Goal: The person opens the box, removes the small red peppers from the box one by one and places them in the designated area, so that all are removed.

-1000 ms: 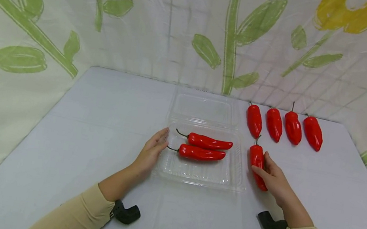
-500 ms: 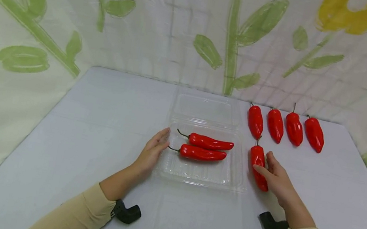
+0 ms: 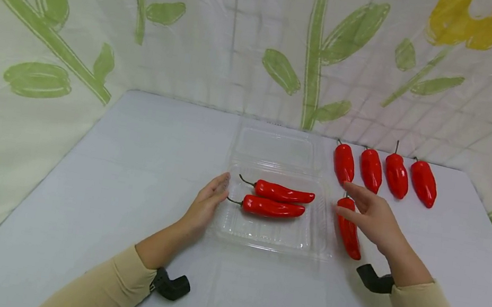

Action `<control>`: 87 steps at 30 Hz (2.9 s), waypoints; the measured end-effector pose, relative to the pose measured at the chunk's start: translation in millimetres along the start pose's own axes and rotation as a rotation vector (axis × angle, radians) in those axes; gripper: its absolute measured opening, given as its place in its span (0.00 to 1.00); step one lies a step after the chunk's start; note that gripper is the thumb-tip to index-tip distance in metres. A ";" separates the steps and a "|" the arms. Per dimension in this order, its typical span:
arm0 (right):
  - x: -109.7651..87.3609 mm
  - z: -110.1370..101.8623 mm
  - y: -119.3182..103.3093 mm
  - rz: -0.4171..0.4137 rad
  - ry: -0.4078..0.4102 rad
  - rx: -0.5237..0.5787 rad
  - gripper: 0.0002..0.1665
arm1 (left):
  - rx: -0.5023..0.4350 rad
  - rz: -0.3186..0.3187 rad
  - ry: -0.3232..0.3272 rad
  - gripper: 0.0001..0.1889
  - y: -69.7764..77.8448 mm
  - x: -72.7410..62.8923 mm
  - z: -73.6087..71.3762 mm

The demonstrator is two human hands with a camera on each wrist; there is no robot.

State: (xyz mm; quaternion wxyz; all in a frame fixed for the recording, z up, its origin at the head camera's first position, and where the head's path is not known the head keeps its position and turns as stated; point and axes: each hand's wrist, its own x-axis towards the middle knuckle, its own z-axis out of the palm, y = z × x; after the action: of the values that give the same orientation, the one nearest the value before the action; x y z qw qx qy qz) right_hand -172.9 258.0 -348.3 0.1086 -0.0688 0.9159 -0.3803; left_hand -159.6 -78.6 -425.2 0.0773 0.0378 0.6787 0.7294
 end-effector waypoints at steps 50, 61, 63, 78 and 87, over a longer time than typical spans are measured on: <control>67.5 74.9 -84.0 -0.152 -0.507 -0.114 0.27 | 0.037 0.021 0.015 0.27 0.3 -0.4 -0.9; 63.8 82.2 -73.6 -0.190 -0.568 -0.237 0.29 | 0.067 -0.009 0.009 0.27 0.9 -0.9 -0.5; 63.4 82.9 -72.3 -0.185 -0.565 -0.265 0.29 | 0.069 -0.001 0.008 0.27 1.9 -0.9 -0.3; 59.6 79.0 -75.0 -0.253 -0.619 -0.368 0.31 | 0.054 0.012 0.003 0.27 0.9 -1.7 -1.2; 59.1 60.6 -79.2 -0.274 -0.606 -0.314 0.32 | 0.081 0.011 -0.001 0.27 1.0 -1.6 -1.8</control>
State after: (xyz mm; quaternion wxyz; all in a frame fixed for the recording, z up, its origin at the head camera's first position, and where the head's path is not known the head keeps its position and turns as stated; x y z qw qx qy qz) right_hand -211.4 148.8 -342.2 0.3111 -0.3161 0.8716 -0.2087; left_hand -158.4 -80.7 -424.3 0.0720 0.0450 0.7073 0.7018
